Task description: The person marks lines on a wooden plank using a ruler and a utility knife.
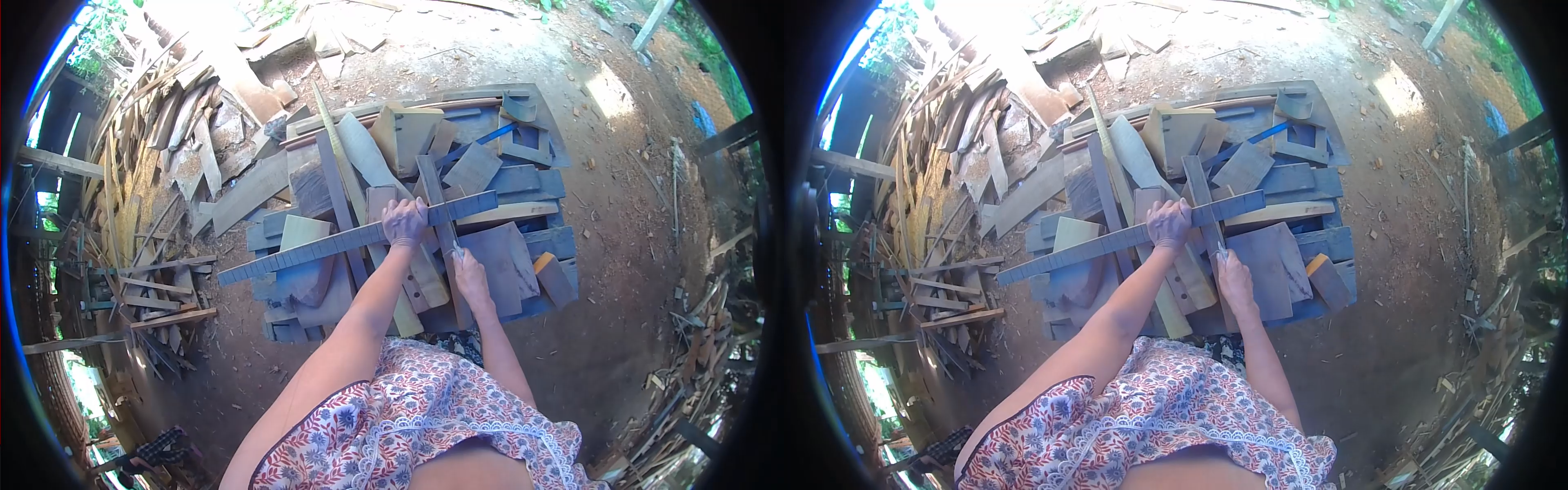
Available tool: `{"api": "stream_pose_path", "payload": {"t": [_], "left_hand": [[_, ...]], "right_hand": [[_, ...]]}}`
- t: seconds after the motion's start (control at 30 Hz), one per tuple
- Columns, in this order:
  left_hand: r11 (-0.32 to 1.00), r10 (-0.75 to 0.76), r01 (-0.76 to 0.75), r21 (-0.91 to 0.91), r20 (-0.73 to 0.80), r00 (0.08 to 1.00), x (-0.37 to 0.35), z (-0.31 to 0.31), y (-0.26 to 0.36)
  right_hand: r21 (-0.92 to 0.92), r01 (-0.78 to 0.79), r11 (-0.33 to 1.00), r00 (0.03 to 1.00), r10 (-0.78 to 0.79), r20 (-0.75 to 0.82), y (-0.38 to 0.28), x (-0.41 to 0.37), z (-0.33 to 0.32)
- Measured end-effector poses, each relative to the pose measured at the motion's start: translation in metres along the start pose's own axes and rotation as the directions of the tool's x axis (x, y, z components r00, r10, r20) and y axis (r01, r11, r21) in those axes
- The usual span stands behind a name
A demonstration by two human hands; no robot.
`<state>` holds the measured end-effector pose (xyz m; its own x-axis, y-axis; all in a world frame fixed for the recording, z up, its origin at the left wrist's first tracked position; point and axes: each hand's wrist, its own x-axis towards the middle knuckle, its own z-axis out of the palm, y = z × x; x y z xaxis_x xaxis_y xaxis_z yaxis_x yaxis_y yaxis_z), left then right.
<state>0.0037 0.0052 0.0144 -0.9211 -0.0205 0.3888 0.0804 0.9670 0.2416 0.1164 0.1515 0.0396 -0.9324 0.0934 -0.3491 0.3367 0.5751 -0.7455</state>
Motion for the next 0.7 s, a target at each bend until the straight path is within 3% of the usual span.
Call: {"api": "stream_pose_path", "payload": {"t": [0.7], "left_hand": [[1.0, -0.002, 0.002, 0.006, 0.001, 1.0, 0.002, 0.002, -0.001]], "right_hand": [[-0.012, -0.033, 0.999, 0.999, 0.033, -0.004, 0.001, -0.002, 0.012]]}}
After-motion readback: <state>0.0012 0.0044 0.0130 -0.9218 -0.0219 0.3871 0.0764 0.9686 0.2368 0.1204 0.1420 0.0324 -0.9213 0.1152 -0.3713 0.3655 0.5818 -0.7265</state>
